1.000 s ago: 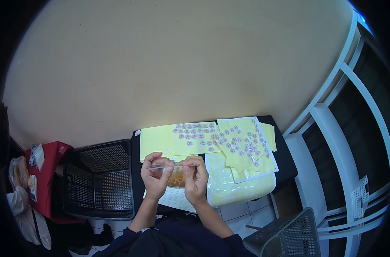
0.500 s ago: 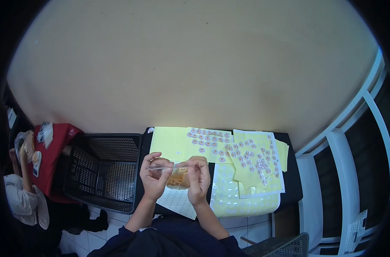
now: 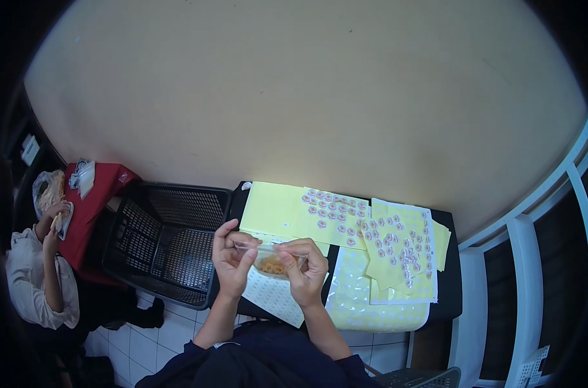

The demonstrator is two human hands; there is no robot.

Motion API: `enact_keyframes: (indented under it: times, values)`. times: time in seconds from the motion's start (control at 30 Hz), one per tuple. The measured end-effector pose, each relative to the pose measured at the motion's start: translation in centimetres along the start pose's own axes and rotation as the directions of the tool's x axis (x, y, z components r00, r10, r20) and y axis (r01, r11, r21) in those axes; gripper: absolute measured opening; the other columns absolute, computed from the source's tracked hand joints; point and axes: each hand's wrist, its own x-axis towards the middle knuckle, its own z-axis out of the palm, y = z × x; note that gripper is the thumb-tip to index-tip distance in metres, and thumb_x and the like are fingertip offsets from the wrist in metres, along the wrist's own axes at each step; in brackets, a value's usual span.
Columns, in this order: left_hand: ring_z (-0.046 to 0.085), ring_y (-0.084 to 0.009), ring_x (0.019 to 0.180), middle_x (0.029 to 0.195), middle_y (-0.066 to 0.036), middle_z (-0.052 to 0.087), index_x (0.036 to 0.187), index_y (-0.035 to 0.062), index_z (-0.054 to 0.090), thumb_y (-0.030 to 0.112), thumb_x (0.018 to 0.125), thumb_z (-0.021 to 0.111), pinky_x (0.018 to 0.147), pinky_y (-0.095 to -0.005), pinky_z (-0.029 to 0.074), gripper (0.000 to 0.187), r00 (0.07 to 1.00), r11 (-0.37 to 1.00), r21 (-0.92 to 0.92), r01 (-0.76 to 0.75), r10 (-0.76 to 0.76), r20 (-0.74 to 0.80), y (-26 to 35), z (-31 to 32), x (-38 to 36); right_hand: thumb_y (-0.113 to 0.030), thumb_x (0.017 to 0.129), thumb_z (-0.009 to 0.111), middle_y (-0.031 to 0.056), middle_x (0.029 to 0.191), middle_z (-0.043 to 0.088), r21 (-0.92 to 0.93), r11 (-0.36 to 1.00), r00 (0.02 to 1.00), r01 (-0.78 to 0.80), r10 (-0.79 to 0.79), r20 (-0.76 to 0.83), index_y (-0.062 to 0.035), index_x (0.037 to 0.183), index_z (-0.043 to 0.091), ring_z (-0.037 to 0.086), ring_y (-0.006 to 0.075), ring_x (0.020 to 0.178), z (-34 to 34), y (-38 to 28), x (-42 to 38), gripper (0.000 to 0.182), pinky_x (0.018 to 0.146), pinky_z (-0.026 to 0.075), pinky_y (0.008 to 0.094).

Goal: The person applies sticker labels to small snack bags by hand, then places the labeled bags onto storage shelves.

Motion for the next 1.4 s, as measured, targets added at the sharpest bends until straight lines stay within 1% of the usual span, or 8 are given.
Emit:
enact_keyframes:
  times: [0.47,0.57,0.6,0.67,0.9,1.2,1.27,1.4]
  values:
    - [0.052,-0.0107,0.082,0.083,-0.006,0.053,0.117,-0.0030,0.034,-0.007,0.075,0.054,0.082,-0.0269,0.041,0.047,0.998,0.999,0.016,-0.030,0.031,-0.053,1.6,-3.5,-0.9,-0.002,0.074,0.057,0.0091,0.079,0.054,0.118,0.982,0.974,-0.151,0.127,0.187,0.0003,0.078,0.053,0.055,0.0161,0.077,0.9,-0.4,-0.5,0.007,0.070,0.042,0.0262]
    - [0.052,-0.0095,0.077,0.080,-0.005,0.051,0.114,-0.0018,0.036,-0.006,0.077,0.052,0.083,-0.0290,0.044,0.041,0.997,0.989,0.127,-0.074,0.074,0.006,1.7,-3.8,-1.3,-0.007,0.066,0.064,0.0086,0.081,0.057,-0.363,0.919,0.955,0.155,-0.045,0.293,-0.0027,0.080,0.057,0.055,0.0177,0.075,1.6,-2.6,0.3,0.016,0.072,0.040,0.0280]
    - [0.052,-0.0095,0.077,0.080,-0.005,0.051,0.114,-0.0018,0.036,-0.006,0.077,0.052,0.083,-0.0290,0.044,0.041,0.997,0.990,0.124,-0.072,0.072,0.009,1.7,-3.9,-1.4,-0.007,0.066,0.064,0.0086,0.081,0.057,-0.366,0.918,0.956,0.155,-0.045,0.290,-0.0027,0.080,0.057,0.055,0.0177,0.075,2.0,-3.1,0.2,0.016,0.072,0.040,0.0280]
    - [0.053,-0.0106,0.077,0.080,-0.005,0.051,0.114,-0.0014,0.035,-0.006,0.077,0.053,0.086,-0.0311,0.042,0.041,0.996,0.992,0.100,-0.075,0.070,0.047,1.8,-3.9,-1.6,-0.010,0.065,0.066,0.0045,0.080,0.058,-0.601,0.707,0.905,0.372,-0.134,0.403,-0.0070,0.077,0.059,0.055,0.0180,0.073,2.6,-3.5,0.0,0.014,0.075,0.037,0.0305]
    - [0.055,-0.0149,0.082,0.083,-0.009,0.055,0.118,-0.0028,0.030,-0.007,0.071,0.057,0.086,-0.0305,0.041,0.054,0.995,0.995,0.042,-0.092,0.091,0.037,2.8,-4.1,-1.6,-0.010,0.066,0.065,-0.0012,0.071,0.060,-0.650,0.683,0.935,0.333,-0.148,0.323,-0.0110,0.069,0.059,0.055,0.0142,0.067,3.7,-3.7,-0.8,0.007,0.077,0.031,0.0308]
    - [0.052,-0.0121,0.079,0.080,-0.006,0.051,0.121,-0.0031,0.028,-0.007,0.073,0.054,0.088,-0.0345,0.040,0.055,0.986,0.975,0.204,-0.087,0.055,0.160,2.5,-4.9,-1.7,-0.009,0.066,0.064,-0.0018,0.072,0.060,-0.685,0.643,0.935,0.344,-0.165,0.315,-0.0113,0.068,0.058,0.055,0.0134,0.067,4.7,-3.2,-1.4,0.007,0.077,0.030,0.0311]
    - [0.054,-0.0130,0.078,0.078,-0.008,0.055,0.118,-0.0042,0.032,-0.006,0.072,0.055,0.077,-0.0256,0.042,0.051,0.986,0.968,0.231,-0.101,0.067,0.152,2.1,-5.0,-1.6,-0.009,0.066,0.064,-0.0019,0.072,0.060,-0.687,0.645,0.939,0.334,-0.163,0.303,-0.0114,0.068,0.058,0.056,0.0132,0.067,4.7,-2.9,-1.4,0.007,0.077,0.030,0.0313]
    - [0.054,-0.0131,0.077,0.077,-0.008,0.055,0.119,-0.0038,0.033,-0.005,0.073,0.055,0.076,-0.0259,0.042,0.051,0.987,0.961,0.258,-0.100,0.062,0.150,1.7,-4.9,-1.5,-0.009,0.066,0.063,-0.0022,0.072,0.060,-0.699,0.633,0.941,0.332,-0.167,0.296,-0.0117,0.069,0.058,0.056,0.0125,0.068,4.6,-2.1,-1.3,0.006,0.078,0.030,0.0318]
